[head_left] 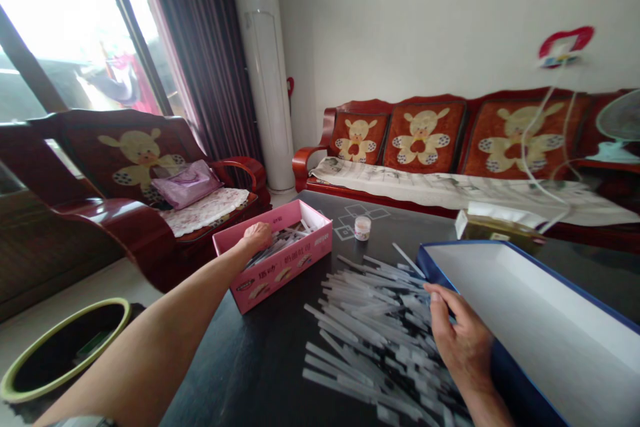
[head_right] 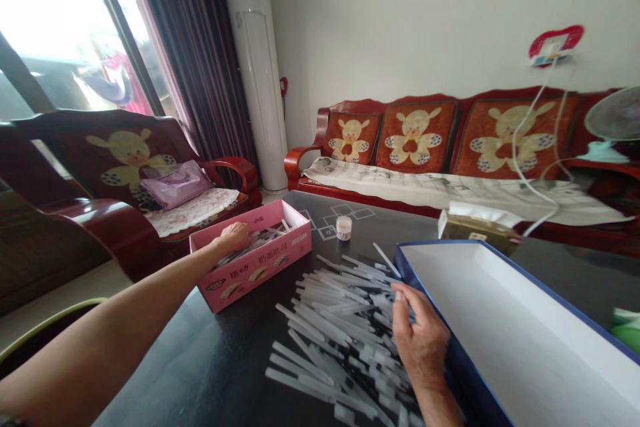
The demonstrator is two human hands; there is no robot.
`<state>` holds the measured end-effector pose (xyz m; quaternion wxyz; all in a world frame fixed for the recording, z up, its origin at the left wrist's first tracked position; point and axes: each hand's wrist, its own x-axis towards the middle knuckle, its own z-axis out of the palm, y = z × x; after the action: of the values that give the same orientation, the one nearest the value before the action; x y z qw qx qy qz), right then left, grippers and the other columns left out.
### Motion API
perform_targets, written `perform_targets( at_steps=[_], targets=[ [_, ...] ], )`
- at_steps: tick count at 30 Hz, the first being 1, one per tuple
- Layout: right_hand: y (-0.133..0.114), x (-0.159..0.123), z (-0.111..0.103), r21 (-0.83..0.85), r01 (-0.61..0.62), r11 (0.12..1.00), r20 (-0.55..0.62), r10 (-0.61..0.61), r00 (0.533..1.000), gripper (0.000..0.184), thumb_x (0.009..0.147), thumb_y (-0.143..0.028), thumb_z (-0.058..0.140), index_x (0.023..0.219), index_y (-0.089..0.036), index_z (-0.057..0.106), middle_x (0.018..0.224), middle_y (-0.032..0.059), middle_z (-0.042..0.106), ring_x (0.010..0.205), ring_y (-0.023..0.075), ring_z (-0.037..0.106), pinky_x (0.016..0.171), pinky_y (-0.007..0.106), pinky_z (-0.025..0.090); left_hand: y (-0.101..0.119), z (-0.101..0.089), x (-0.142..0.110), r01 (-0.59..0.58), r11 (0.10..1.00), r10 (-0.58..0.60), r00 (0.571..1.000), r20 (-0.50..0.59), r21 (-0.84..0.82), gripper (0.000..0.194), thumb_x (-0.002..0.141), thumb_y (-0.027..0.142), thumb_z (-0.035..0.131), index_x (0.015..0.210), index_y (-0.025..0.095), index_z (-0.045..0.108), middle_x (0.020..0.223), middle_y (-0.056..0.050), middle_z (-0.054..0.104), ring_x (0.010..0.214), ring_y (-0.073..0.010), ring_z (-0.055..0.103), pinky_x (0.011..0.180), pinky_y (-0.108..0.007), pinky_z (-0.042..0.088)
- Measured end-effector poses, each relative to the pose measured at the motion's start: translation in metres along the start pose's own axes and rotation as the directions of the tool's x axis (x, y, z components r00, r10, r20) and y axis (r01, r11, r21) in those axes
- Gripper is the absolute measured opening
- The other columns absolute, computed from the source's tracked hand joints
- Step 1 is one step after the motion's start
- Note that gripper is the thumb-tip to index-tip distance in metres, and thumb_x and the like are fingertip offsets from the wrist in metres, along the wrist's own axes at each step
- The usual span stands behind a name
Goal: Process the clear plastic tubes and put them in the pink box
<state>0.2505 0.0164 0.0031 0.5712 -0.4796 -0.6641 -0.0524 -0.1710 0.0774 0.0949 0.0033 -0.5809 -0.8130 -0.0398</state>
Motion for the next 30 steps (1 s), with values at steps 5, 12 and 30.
perform_targets(
  at_steps=[5,12,30],
  targets=[
    [-0.005,0.000,-0.001,0.012,-0.046,0.999,-0.021,0.046,0.999,0.025,0.089,-0.031,0.048,0.096,-0.019,0.069,0.092,0.0083,0.074,0.088,0.0229,0.069,0.087,0.034,0.051,0.037,-0.042,-0.005,-0.069,0.996,0.054,0.977,-0.208,-0.063,0.032,0.091,0.032,0.042,0.100,0.014,0.067,0.108,-0.016,0.067,0.101,-0.0262,0.064,0.084,-0.032,0.047],
    [-0.021,0.005,0.000,0.143,-0.089,0.986,0.062,0.080,0.995,0.022,0.089,-0.033,0.051,0.095,-0.020,0.068,0.093,0.0074,0.073,0.088,0.0217,0.068,0.085,0.034,0.052,0.132,-0.043,-0.054,-0.298,0.334,0.024,0.951,-0.308,-0.894,0.026,0.081,0.041,0.055,0.085,0.016,0.061,0.067,-0.001,0.064,0.060,-0.0139,0.062,0.057,-0.024,0.047],
    [-0.038,0.007,0.003,0.353,-0.596,0.722,0.330,0.500,0.801,0.039,0.081,-0.052,0.059,0.090,-0.016,0.072,0.078,0.0083,0.075,0.075,0.0234,0.072,0.067,0.031,0.056,0.182,0.050,-0.139,-0.418,0.566,0.136,0.897,-0.420,-0.710,0.034,0.085,0.046,0.055,0.069,0.018,0.064,0.066,-0.005,0.065,0.064,-0.0166,0.063,0.060,-0.026,0.045]
  ],
)
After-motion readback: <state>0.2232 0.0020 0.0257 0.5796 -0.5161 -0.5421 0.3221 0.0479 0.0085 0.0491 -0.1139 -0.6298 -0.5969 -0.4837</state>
